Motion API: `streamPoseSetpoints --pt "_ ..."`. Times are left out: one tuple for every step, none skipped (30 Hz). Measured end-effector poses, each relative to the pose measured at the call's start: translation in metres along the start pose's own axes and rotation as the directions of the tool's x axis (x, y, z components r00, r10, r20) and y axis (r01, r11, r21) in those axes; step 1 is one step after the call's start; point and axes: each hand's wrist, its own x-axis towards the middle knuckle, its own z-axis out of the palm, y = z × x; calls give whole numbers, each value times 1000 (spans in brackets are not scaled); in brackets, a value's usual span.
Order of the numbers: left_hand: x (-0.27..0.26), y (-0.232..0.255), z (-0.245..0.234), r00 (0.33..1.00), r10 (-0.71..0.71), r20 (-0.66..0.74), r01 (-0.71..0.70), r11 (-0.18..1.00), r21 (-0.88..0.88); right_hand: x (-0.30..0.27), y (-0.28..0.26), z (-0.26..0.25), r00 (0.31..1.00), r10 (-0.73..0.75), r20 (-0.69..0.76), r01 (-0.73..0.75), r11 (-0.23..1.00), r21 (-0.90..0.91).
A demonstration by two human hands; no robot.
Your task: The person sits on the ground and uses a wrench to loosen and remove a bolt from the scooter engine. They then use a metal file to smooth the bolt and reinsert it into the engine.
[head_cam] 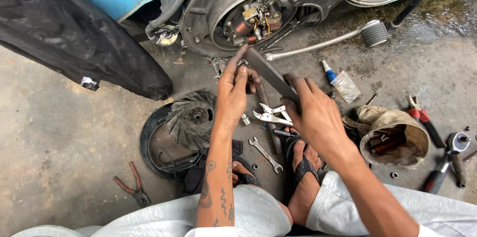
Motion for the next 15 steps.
streamPoseSetpoints --pt "0 -1 0 1000 1 -1 -1 1000 1 5 -1 -6 1000 -2 0 2 1000 1" --pt "0 -3 -1 1000 7 -13 -7 1000 21 9 -3 -11 1000 -29 3 29 991 -128" --pt "-1 -5 -2 1000 10 -28 -8 999 39 13 -4 -17 998 -56 14 58 965 -254" --pt "0 -9 0 999 8 -31 -7 999 40 19 -10 -24 998 -57 18 60 965 -253" --pt "1 -13 3 999 5 -48 -4 1000 15 26 -16 -33 998 -60 5 59 945 -322" --pt "2 -17 6 998 1 -65 -2 1000 -11 32 -21 -41 998 -64 -8 56 920 -388" --pt "2 -18 8 998 2 -64 -3 1000 -14 42 -5 -34 998 -64 -8 56 918 -392" --pt "1 -18 9 996 8 -85 -8 1000 1 53 11 -28 986 -155 -64 109 882 -459" --pt "1 -17 10 994 17 -106 -15 1000 19 64 26 -21 961 -251 -115 156 836 -526" --pt "1 -17 15 994 20 -108 -18 1000 17 64 35 -23 960 -254 -116 157 834 -528" --pt "-1 -16 17 995 -16 -101 17 1000 1 64 42 -22 952 -271 -141 156 829 -537" --pt "-2 -15 18 994 -53 -94 52 999 -15 65 49 -22 943 -288 -165 155 823 -546" --pt "-1 -14 17 994 -47 -95 46 999 -8 65 55 -18 941 -291 -171 157 826 -542" --pt "1 -12 17 998 -21 -55 23 1000 22 66 62 -14 955 -254 -153 159 874 -459" --pt "0 -13 21 1000 0 -14 1 999 44 65 72 -12 968 -217 -126 155 912 -379"
